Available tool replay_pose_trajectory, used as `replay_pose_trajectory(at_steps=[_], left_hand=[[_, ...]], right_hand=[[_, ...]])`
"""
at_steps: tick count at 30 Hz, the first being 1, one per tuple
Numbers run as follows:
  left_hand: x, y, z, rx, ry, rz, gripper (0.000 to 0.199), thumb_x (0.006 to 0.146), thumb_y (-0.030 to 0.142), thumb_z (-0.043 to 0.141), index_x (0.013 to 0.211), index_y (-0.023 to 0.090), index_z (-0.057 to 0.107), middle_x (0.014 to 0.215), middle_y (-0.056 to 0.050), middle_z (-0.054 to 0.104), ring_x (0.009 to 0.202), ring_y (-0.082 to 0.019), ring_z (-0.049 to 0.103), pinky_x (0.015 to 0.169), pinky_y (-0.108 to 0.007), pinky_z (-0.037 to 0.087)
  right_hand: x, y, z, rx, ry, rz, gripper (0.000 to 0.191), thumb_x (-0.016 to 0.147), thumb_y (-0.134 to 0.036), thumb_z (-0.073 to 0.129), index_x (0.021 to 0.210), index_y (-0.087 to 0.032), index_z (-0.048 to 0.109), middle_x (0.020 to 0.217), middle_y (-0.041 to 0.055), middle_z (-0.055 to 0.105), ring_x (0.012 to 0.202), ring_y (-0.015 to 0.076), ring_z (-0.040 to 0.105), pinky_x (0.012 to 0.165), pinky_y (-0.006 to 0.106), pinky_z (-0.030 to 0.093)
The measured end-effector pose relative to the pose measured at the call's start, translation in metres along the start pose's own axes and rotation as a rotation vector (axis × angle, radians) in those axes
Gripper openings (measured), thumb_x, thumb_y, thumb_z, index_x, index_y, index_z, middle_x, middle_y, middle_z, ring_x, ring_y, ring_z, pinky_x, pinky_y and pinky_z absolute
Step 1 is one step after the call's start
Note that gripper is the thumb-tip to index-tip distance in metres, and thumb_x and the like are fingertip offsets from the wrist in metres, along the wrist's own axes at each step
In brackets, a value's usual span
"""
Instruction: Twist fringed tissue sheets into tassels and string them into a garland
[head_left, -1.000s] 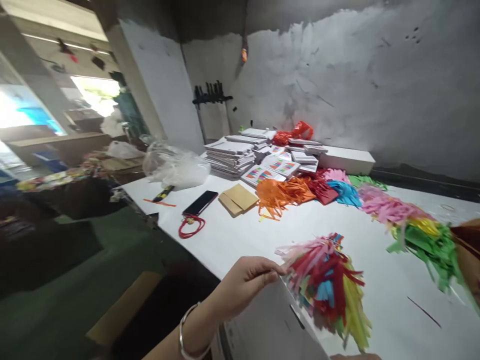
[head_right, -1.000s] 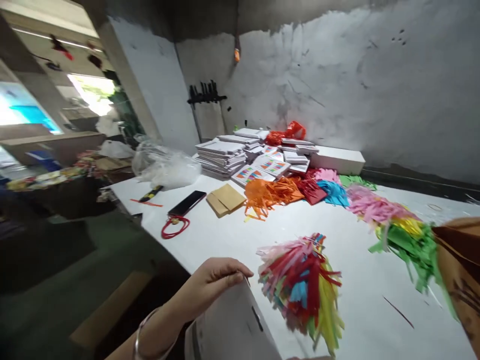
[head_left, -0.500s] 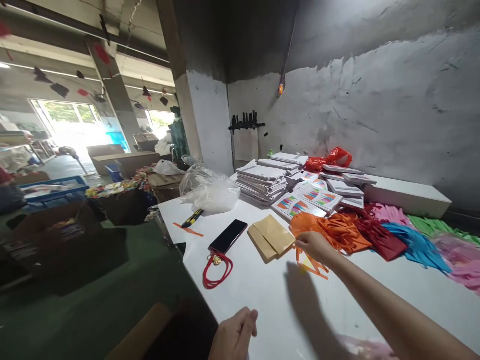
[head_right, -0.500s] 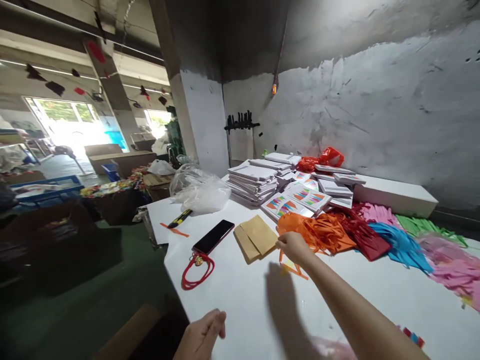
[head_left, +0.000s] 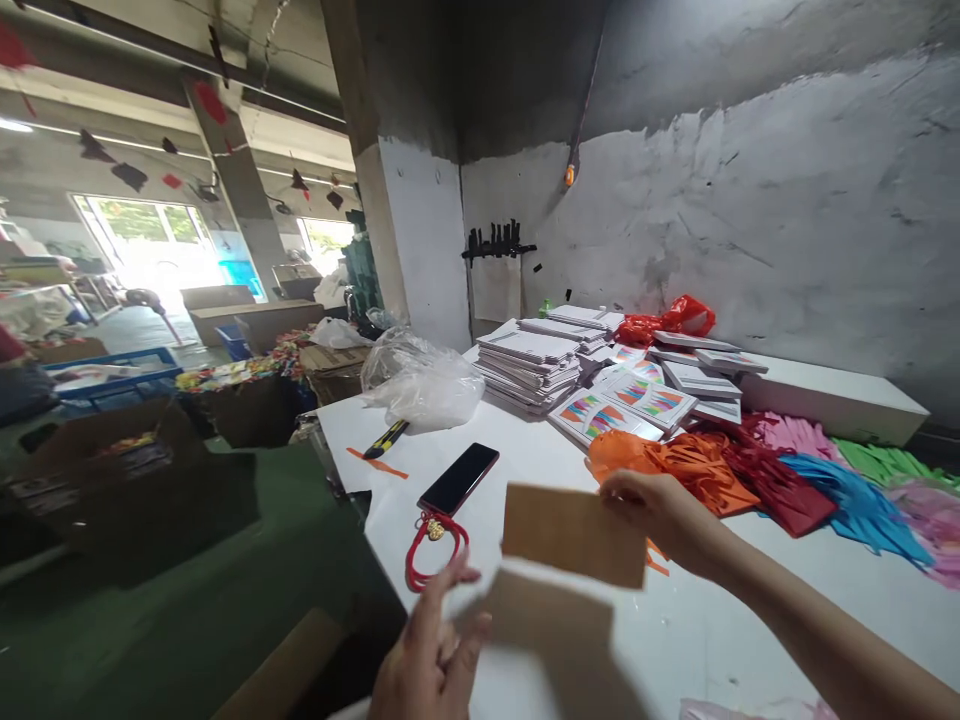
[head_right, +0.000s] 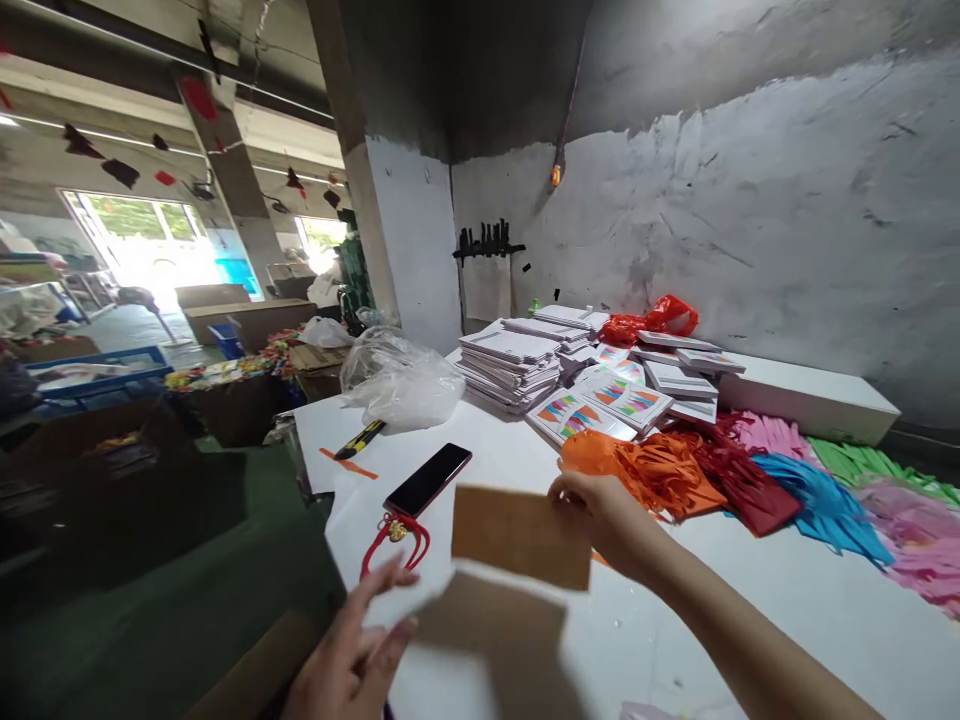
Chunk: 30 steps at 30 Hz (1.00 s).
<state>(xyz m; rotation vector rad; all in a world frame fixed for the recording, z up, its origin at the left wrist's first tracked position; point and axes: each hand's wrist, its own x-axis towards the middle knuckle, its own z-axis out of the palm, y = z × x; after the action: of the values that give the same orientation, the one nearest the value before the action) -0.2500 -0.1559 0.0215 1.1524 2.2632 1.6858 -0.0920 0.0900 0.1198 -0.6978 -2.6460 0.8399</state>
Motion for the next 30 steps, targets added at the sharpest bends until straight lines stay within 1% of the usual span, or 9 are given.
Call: replay_pose_trajectory(at_steps=[1, 3, 6, 8, 12, 14, 18, 21, 30], left_hand=[[0.005, 0.010, -0.006, -0.017, -0.028, 0.026, 0.062, 0.091, 0.053, 0.059, 0.146, 0.030, 0.041, 0.132, -0.009, 0.064, 0.045, -0.007, 0.040, 0.050, -0.022, 0.044], [0.013, 0.030, -0.010, -0.074, -0.223, 0.067, 0.070, 0.089, 0.046, 0.064, 0.151, 0.031, 0.036, 0.141, -0.012, 0.059, 0.049, -0.007, 0.045, 0.052, -0.022, 0.046], [0.014, 0.058, 0.001, -0.134, -0.589, 0.050, 0.040, 0.087, 0.036, 0.066, 0.125, 0.023, 0.067, 0.110, -0.010, 0.076, 0.070, -0.016, 0.064, 0.065, -0.023, 0.052], [0.007, 0.073, 0.013, -0.118, -0.681, 0.028, 0.020, 0.090, 0.029, 0.062, 0.098, 0.020, 0.077, 0.086, -0.006, 0.077, 0.077, -0.018, 0.068, 0.069, -0.022, 0.052], [-0.011, 0.091, 0.033, -0.058, -0.692, 0.083, 0.017, 0.089, 0.021, 0.060, 0.087, 0.021, 0.077, 0.081, -0.002, 0.078, 0.075, -0.016, 0.070, 0.067, -0.021, 0.049], [-0.016, 0.096, 0.038, -0.039, -0.723, 0.123, 0.018, 0.089, 0.019, 0.059, 0.089, 0.021, 0.077, 0.082, -0.001, 0.078, 0.076, -0.016, 0.071, 0.068, -0.021, 0.049], [-0.021, 0.101, 0.043, 0.007, -0.746, 0.177, 0.018, 0.088, 0.017, 0.059, 0.086, 0.021, 0.076, 0.081, -0.001, 0.078, 0.074, -0.016, 0.071, 0.068, -0.021, 0.048], [-0.022, 0.102, 0.045, 0.035, -0.747, 0.185, 0.018, 0.088, 0.017, 0.059, 0.086, 0.022, 0.076, 0.079, -0.001, 0.078, 0.073, -0.016, 0.070, 0.066, -0.021, 0.047], [-0.019, 0.104, 0.052, 0.050, -0.764, 0.188, 0.019, 0.088, 0.017, 0.058, 0.084, 0.021, 0.076, 0.080, -0.002, 0.078, 0.072, -0.016, 0.070, 0.066, -0.022, 0.046]], right_hand=[[-0.022, -0.006, -0.006, 0.021, -0.026, -0.020, 0.016, 0.093, -0.020, 0.052, 0.090, -0.019, 0.068, 0.079, -0.0020, 0.066, 0.073, 0.0126, 0.058, 0.064, 0.023, 0.041], [-0.061, -0.016, -0.011, 0.092, -0.069, -0.052, 0.018, 0.091, -0.020, 0.051, 0.087, -0.020, 0.068, 0.079, -0.0020, 0.068, 0.072, 0.0127, 0.058, 0.062, 0.023, 0.040], [-0.105, -0.018, -0.005, 0.204, -0.107, -0.066, 0.019, 0.091, -0.020, 0.050, 0.089, -0.021, 0.069, 0.080, -0.0015, 0.071, 0.072, 0.0128, 0.061, 0.063, 0.022, 0.043], [-0.126, -0.011, 0.006, 0.199, -0.072, -0.095, 0.018, 0.092, -0.021, 0.052, 0.094, -0.023, 0.070, 0.083, -0.0004, 0.073, 0.073, 0.0132, 0.064, 0.065, 0.022, 0.046], [-0.153, 0.005, 0.030, 0.011, 0.215, -0.277, 0.020, 0.094, -0.021, 0.057, 0.110, -0.025, 0.069, 0.097, 0.0052, 0.072, 0.086, 0.0177, 0.066, 0.072, 0.026, 0.050], [-0.160, 0.008, 0.038, -0.059, 0.309, -0.328, 0.018, 0.096, -0.020, 0.056, 0.106, -0.025, 0.069, 0.092, 0.0052, 0.071, 0.084, 0.0181, 0.066, 0.071, 0.028, 0.050], [-0.165, 0.009, 0.040, -0.043, 0.251, -0.280, 0.018, 0.094, -0.015, 0.057, 0.088, -0.025, 0.070, 0.078, 0.0007, 0.070, 0.074, 0.0157, 0.065, 0.064, 0.025, 0.047], [-0.165, 0.011, 0.039, -0.002, 0.213, -0.257, 0.015, 0.094, -0.019, 0.058, 0.092, -0.026, 0.071, 0.083, 0.0015, 0.072, 0.079, 0.0162, 0.066, 0.067, 0.026, 0.049], [-0.161, 0.015, 0.045, -0.160, 0.457, -0.531, 0.013, 0.095, -0.012, 0.057, 0.106, -0.018, 0.063, 0.086, 0.0039, 0.070, 0.077, 0.0176, 0.059, 0.072, 0.035, 0.041]])
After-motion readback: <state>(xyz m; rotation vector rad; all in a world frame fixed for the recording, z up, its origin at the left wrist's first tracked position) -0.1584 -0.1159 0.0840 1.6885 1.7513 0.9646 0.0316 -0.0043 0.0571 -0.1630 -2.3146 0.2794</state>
